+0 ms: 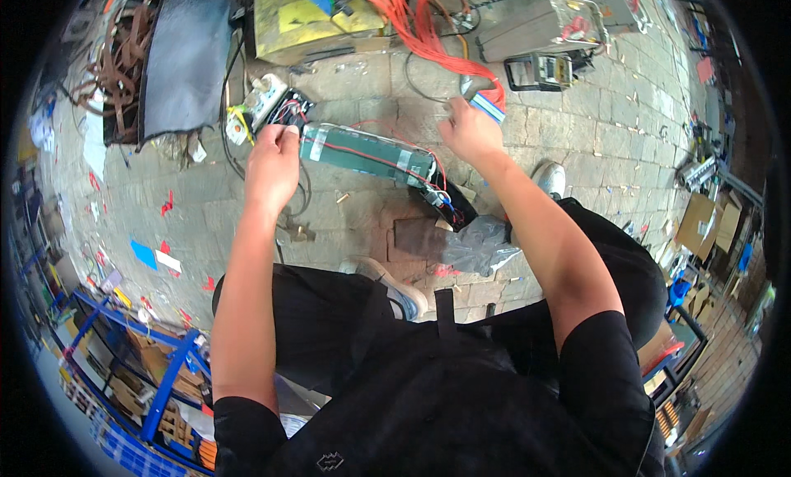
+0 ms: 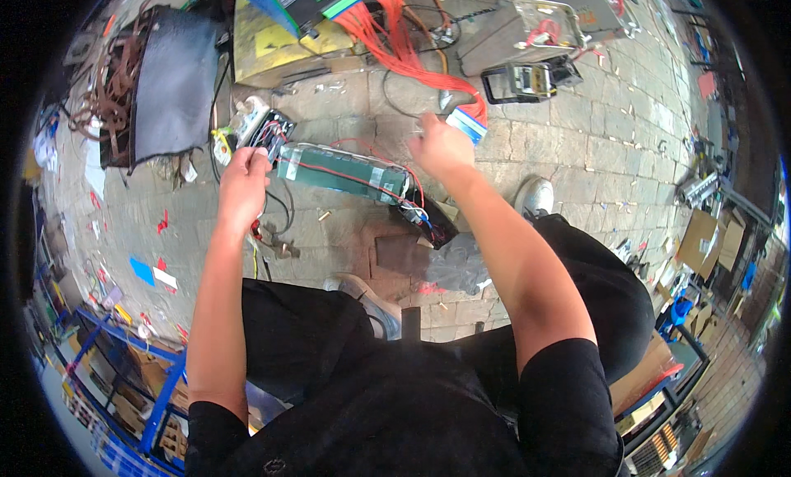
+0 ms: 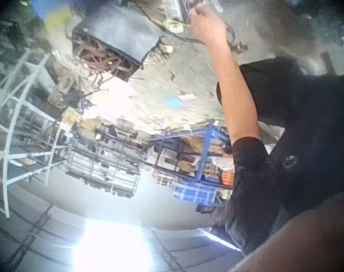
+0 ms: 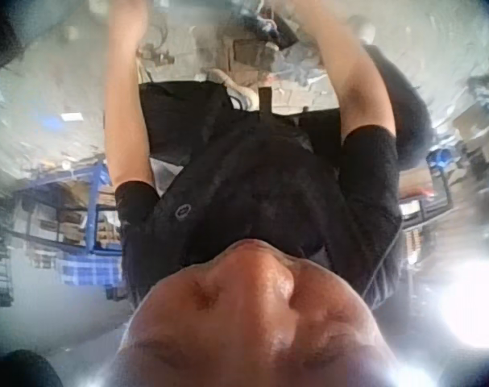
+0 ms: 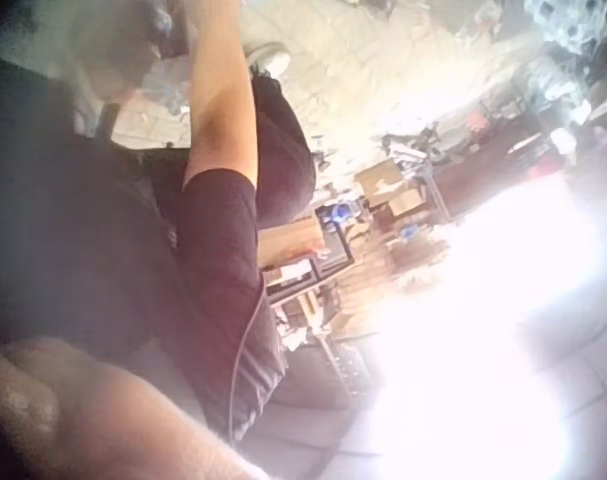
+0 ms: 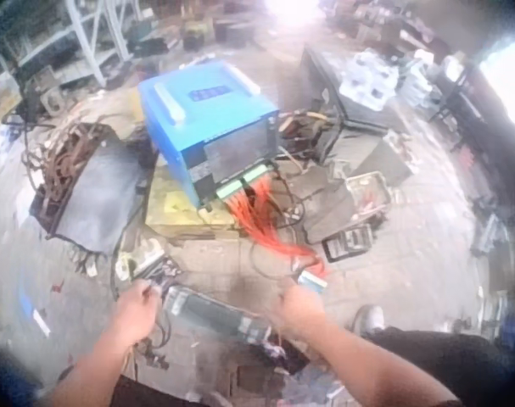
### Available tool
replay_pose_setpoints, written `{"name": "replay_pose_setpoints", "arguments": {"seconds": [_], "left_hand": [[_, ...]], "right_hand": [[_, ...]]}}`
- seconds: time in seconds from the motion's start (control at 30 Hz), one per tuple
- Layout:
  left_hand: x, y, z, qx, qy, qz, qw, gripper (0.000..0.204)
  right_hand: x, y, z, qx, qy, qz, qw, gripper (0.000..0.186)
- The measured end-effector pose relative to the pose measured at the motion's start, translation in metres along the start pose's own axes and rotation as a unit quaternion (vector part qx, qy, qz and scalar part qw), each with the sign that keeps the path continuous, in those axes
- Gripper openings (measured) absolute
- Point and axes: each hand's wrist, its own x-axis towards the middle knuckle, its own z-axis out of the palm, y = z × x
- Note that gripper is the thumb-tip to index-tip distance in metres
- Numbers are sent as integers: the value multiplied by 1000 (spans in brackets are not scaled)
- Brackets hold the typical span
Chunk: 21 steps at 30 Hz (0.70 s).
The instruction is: The person works on a green circuit board, using a soldering iron to heat connections and applying solder wire. They handle the board and wires, then move to the floor to continue working on the same board.
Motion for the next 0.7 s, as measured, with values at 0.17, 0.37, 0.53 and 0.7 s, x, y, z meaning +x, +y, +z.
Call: {"name": "replay_pose_setpoints", "arguments": {"seconds": [0.17, 0.37, 0.53, 0.7], "left_hand": [[5, 60, 13, -64, -89, 98, 989, 37], [31, 88, 29, -43, -75, 162, 983, 39], [30, 97, 39, -41, -91, 177, 979, 41], [33, 96, 42, -33, -94, 187, 977, 48]], "right_hand": [[-88, 66, 52, -110, -184, 80, 973, 79], [-145, 72, 125, -21, -64, 112, 991, 111], [-160, 55, 109, -119, -8, 90, 989, 84], [-162, 43, 54, -207, -130, 88, 966, 89]]}}
